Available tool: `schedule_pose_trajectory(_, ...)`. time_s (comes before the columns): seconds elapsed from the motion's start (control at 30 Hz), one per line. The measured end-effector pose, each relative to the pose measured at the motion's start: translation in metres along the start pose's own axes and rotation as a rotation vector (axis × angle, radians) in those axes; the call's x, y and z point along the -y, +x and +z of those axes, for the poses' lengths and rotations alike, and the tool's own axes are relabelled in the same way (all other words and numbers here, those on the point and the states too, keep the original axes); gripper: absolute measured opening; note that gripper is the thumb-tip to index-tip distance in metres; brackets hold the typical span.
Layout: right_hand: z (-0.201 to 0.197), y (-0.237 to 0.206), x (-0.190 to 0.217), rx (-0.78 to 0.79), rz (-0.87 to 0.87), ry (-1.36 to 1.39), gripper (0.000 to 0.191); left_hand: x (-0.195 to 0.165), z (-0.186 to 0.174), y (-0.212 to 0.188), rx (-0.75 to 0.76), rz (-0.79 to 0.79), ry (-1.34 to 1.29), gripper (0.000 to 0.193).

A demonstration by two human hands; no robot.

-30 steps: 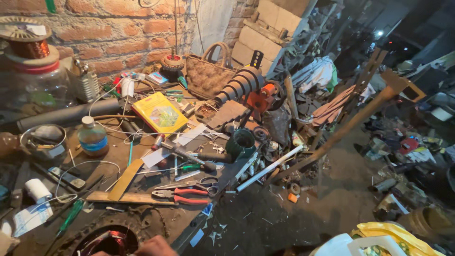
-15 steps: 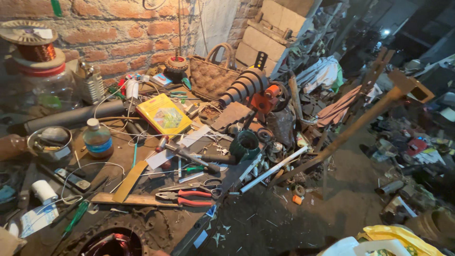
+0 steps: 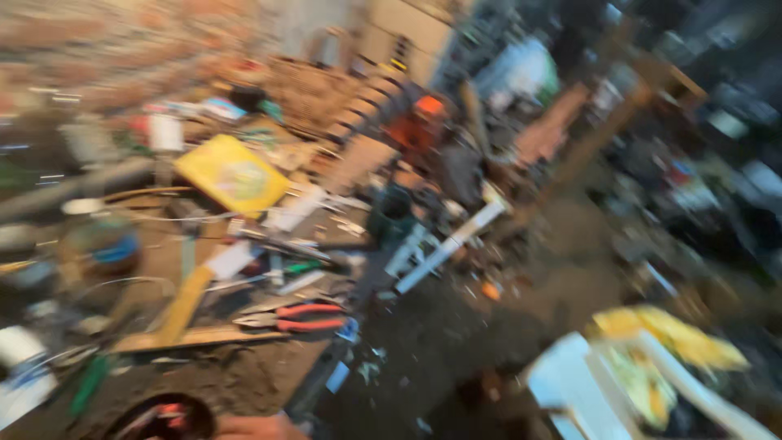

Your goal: The person works on a motor stator on a cluttered workbench, pressing white insulating strips into the slots between copper coil windings by hand. They pick up pliers at one point to help seat the material, then continue fitting the insulation around the coils.

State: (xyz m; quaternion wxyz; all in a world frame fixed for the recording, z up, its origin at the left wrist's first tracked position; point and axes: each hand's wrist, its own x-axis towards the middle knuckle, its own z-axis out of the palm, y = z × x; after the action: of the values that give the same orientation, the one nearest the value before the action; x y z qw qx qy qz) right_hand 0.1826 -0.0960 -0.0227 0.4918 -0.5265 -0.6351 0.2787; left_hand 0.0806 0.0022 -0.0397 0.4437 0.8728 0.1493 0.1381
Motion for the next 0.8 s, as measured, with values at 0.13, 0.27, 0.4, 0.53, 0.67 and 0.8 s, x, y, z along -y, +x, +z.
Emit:
schedule_pose_trajectory(0.13, -0.022, -0.031, 0.028, -0.094, 0.032, 0.004, 0.019, -0.006, -0.003, -0.011, -0.066, -0.017, 0.009, 0.026)
schedule_pose_trajectory(0.27, -0.039, -0.062, 0.037, -0.177, 0.073, 0.024, 0.023, -0.007, 0.029, 0.005, -0.103, -0.038, 0.029, 0.026)
schedule_pose_trajectory(0.4, -0.018, -0.027, 0.017, -0.217, 0.109, 0.046, 0.027, -0.012, 0.054, 0.014, -0.114, -0.054, 0.047, 0.026)
schedule_pose_trajectory(0.53, 0.000, 0.006, 0.012, -0.223, 0.146, 0.101, 0.031, -0.026, 0.048, 0.014, -0.132, -0.056, 0.054, 0.025)
schedule_pose_trajectory(0.67, -0.004, -0.001, 0.023, -0.115, 0.449, 0.603, 0.033, -0.032, -0.012, -0.028, -0.165, -0.034, 0.068, 0.025)
schedule_pose_trajectory(0.8, -0.016, -0.012, 0.042, -0.054, 0.449, 0.627, 0.034, -0.022, -0.062, -0.094, -0.172, -0.021, 0.039, 0.025)
